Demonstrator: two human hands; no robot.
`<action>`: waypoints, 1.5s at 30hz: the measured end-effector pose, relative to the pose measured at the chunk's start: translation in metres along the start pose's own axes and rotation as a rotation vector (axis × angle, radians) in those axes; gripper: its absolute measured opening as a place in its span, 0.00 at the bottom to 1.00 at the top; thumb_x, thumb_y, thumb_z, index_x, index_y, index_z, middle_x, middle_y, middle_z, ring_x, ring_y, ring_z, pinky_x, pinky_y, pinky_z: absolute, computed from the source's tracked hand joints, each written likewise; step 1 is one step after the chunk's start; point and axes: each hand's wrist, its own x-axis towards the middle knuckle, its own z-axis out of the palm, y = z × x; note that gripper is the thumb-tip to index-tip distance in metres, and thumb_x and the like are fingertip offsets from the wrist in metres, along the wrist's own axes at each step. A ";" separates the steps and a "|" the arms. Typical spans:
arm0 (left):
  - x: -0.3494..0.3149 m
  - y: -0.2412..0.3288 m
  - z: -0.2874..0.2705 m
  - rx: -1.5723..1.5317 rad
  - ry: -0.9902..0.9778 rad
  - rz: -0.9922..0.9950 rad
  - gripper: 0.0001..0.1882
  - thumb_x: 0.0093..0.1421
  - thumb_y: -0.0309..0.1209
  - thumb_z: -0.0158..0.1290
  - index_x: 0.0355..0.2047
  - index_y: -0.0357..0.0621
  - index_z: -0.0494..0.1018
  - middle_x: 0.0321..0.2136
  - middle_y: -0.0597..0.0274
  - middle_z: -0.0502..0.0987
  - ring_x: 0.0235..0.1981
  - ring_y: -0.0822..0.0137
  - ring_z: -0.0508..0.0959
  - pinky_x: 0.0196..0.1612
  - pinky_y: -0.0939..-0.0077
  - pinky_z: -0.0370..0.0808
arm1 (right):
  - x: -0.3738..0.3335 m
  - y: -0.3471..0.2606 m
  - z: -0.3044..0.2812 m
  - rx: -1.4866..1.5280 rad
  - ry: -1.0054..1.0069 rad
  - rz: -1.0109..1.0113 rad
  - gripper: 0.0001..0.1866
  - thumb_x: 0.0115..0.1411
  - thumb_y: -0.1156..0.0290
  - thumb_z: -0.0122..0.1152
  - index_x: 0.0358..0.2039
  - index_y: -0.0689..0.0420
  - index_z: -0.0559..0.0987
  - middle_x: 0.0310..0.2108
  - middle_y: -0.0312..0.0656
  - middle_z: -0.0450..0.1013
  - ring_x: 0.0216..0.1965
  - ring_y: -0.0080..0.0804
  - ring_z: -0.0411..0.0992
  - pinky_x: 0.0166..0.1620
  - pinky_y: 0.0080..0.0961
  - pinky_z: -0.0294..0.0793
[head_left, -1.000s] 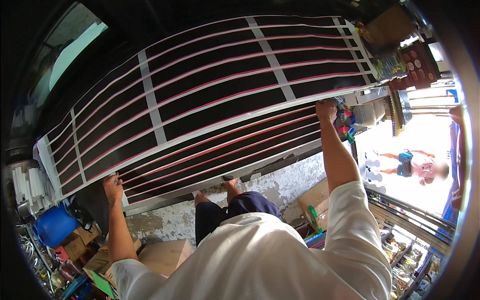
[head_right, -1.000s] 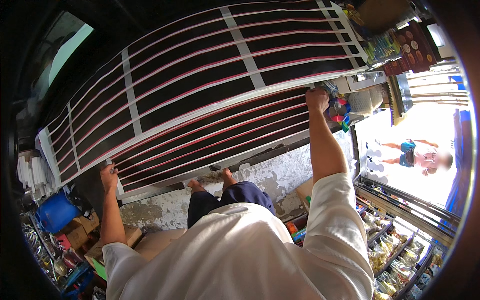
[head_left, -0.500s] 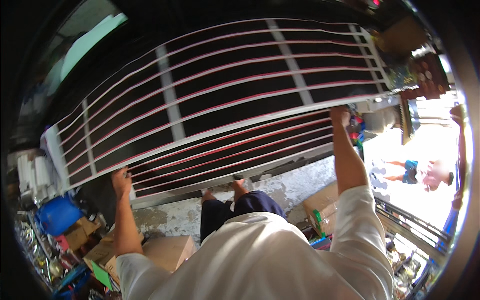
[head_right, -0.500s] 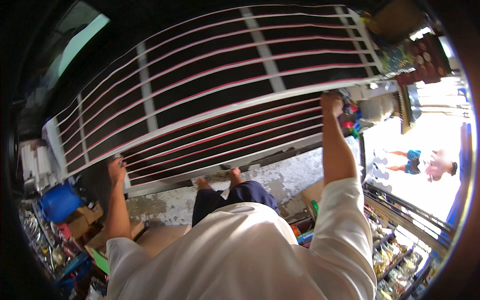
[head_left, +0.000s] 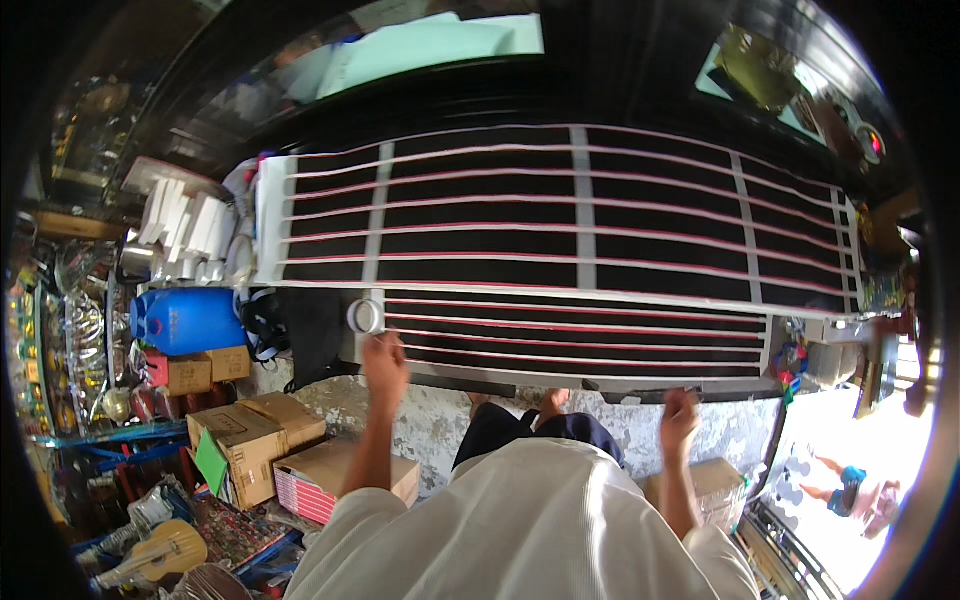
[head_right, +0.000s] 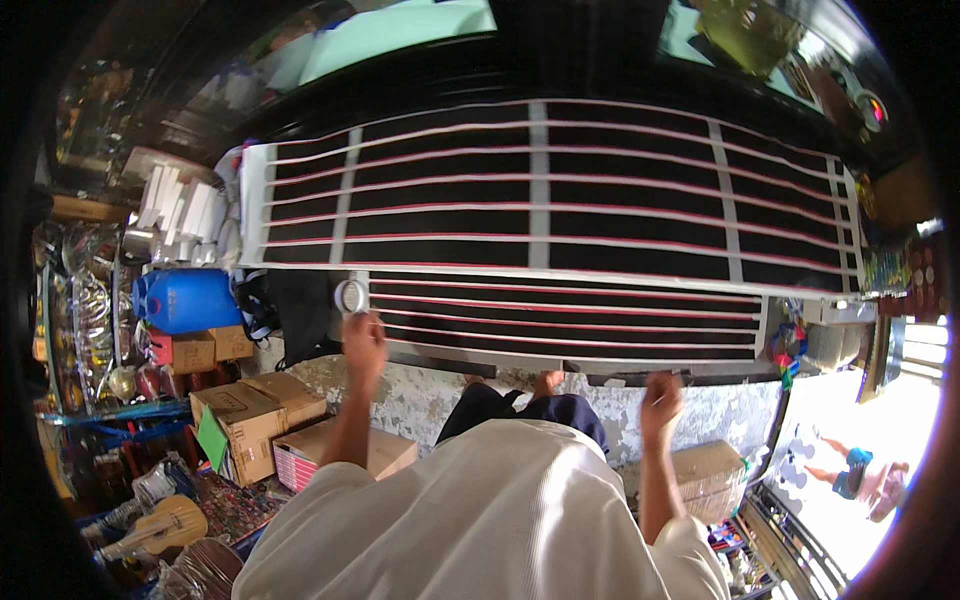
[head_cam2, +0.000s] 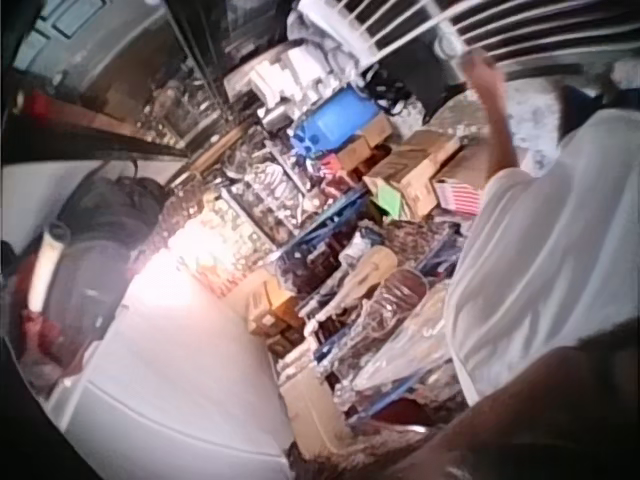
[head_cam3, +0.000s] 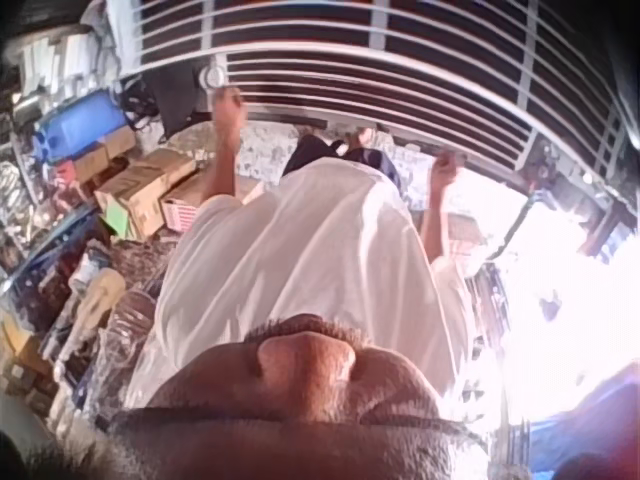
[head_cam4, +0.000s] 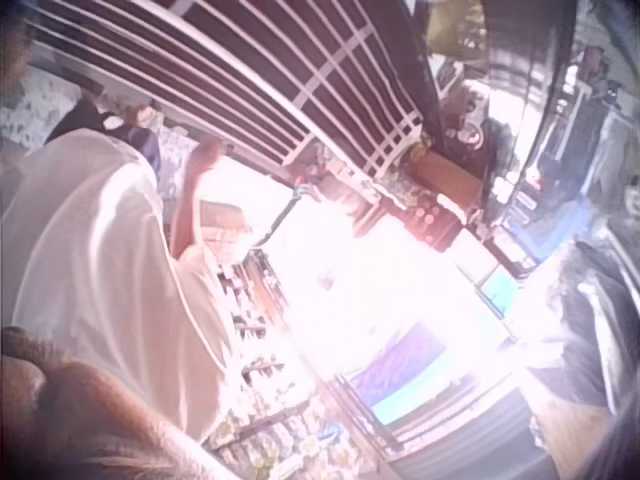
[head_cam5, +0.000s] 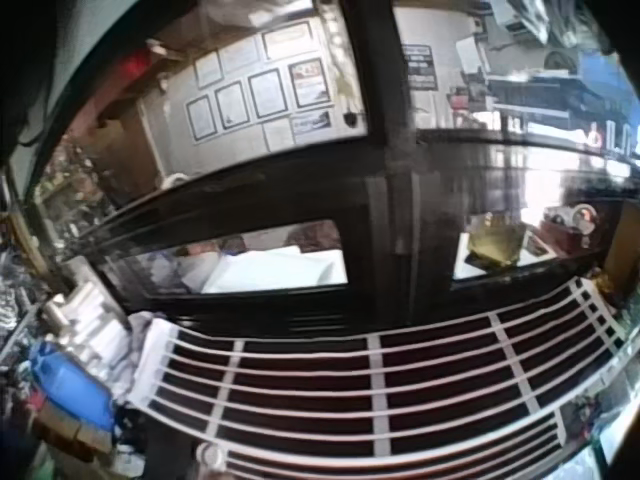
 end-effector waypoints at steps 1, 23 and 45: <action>-0.029 0.016 0.009 -0.053 0.011 0.041 0.17 0.62 0.22 0.59 0.51 0.43 0.81 0.40 0.52 0.79 0.46 0.46 0.78 0.51 0.47 0.75 | -0.036 -0.019 0.007 0.041 -0.147 0.023 0.05 0.68 0.79 0.60 0.37 0.59 0.84 0.26 0.43 0.79 0.26 0.30 0.77 0.33 0.31 0.77; -0.040 -0.206 -0.097 -0.646 0.335 -0.468 0.10 0.70 0.29 0.62 0.46 0.36 0.84 0.37 0.49 0.85 0.31 0.60 0.85 0.36 0.67 0.81 | -0.115 -0.100 0.152 0.071 -0.863 -0.050 0.07 0.68 0.76 0.61 0.44 0.56 0.84 0.33 0.41 0.82 0.33 0.27 0.79 0.36 0.27 0.79; 0.083 -0.362 -0.189 -0.120 0.681 -0.587 0.16 0.65 0.38 0.67 0.42 0.37 0.84 0.38 0.46 0.86 0.39 0.45 0.86 0.47 0.55 0.81 | -0.166 -0.211 0.195 -0.086 -0.853 0.232 0.08 0.68 0.75 0.63 0.46 0.56 0.84 0.34 0.42 0.83 0.34 0.30 0.80 0.38 0.29 0.80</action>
